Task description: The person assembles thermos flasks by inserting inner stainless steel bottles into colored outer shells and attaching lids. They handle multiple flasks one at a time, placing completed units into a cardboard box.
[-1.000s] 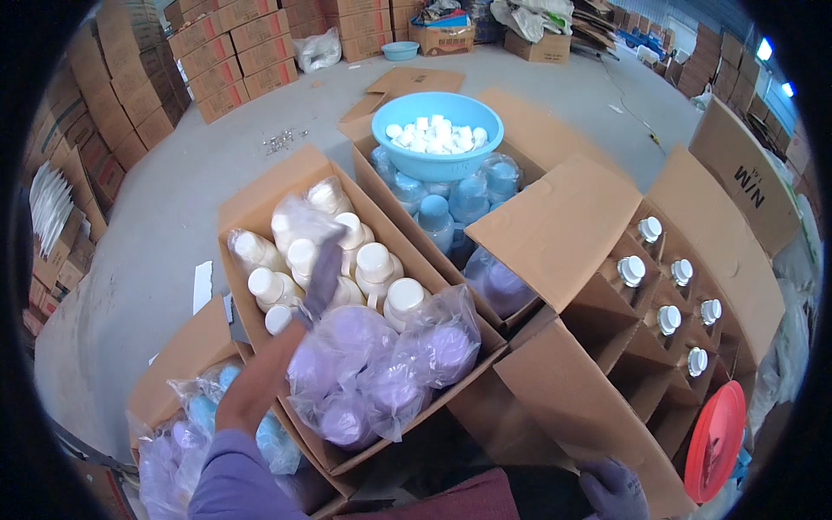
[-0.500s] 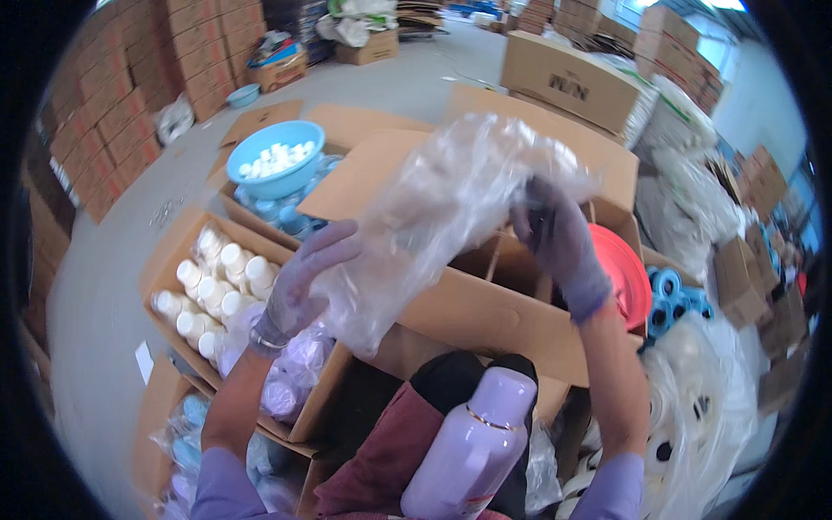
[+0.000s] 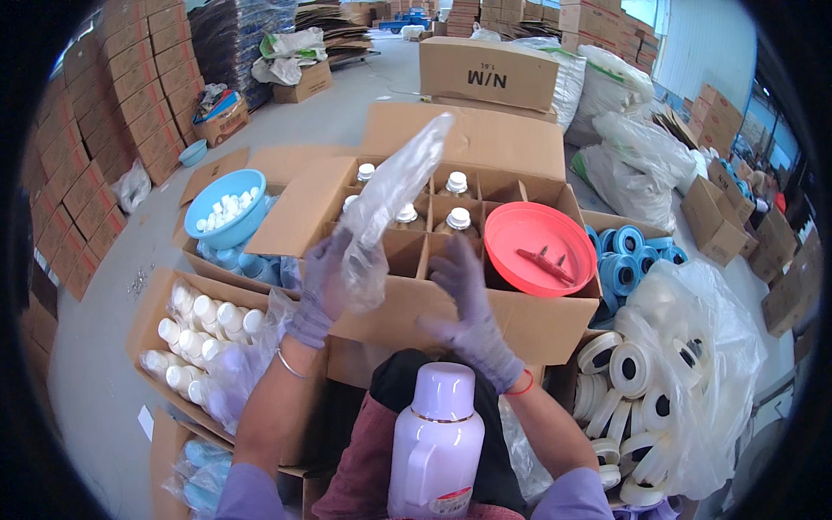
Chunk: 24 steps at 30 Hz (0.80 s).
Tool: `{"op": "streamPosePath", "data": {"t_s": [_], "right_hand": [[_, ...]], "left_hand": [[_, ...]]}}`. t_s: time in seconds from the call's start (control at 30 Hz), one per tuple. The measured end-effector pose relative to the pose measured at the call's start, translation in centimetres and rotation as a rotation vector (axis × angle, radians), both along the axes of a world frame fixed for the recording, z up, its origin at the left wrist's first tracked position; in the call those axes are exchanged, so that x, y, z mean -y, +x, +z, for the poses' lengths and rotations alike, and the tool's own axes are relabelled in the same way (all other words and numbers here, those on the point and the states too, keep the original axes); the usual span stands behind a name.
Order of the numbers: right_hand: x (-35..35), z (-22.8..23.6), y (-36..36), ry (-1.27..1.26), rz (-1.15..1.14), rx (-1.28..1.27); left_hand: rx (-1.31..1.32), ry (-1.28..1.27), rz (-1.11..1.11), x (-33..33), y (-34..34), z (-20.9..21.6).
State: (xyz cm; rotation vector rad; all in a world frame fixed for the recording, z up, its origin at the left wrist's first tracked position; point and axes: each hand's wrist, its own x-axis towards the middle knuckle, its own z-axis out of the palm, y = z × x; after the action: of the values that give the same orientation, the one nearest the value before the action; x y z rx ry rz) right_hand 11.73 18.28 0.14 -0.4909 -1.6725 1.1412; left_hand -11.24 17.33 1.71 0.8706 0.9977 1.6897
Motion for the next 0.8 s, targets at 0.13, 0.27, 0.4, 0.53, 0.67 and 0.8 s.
{"op": "streamPosePath", "data": {"t_s": [0.13, 0.27, 0.4, 0.53, 0.67, 0.8], "right_hand": [[0.3, -1.8, -1.6, 0.026, -0.036, 0.09], [-1.4, -4.6, 1.6, -0.219, -0.284, 0.26], [0.8, -9.2, 7.6, 0.036, -0.582, 0.538], [7.1, -11.6, 9.0, -0.343, -0.609, 0.177], [15.4, -9.1, 10.0, 0.088, -0.604, 0.347], [18.1, -10.9, 10.4, 0.028, -0.583, 0.573]], "left_hand": [[-0.505, -0.055, -0.171, 1.9, 4.0, -3.7], [-1.064, 0.248, 0.218, 4.6, 2.8, -6.8], [-0.788, 0.273, 0.126, 8.3, 1.2, -10.2], [-1.157, 0.273, -0.22, 15.6, 2.0, -11.1], [-0.672, 0.401, -1.096, 19.7, 4.7, -2.8], [-1.098, 0.228, -0.986, 23.9, 4.6, -5.3]]}}
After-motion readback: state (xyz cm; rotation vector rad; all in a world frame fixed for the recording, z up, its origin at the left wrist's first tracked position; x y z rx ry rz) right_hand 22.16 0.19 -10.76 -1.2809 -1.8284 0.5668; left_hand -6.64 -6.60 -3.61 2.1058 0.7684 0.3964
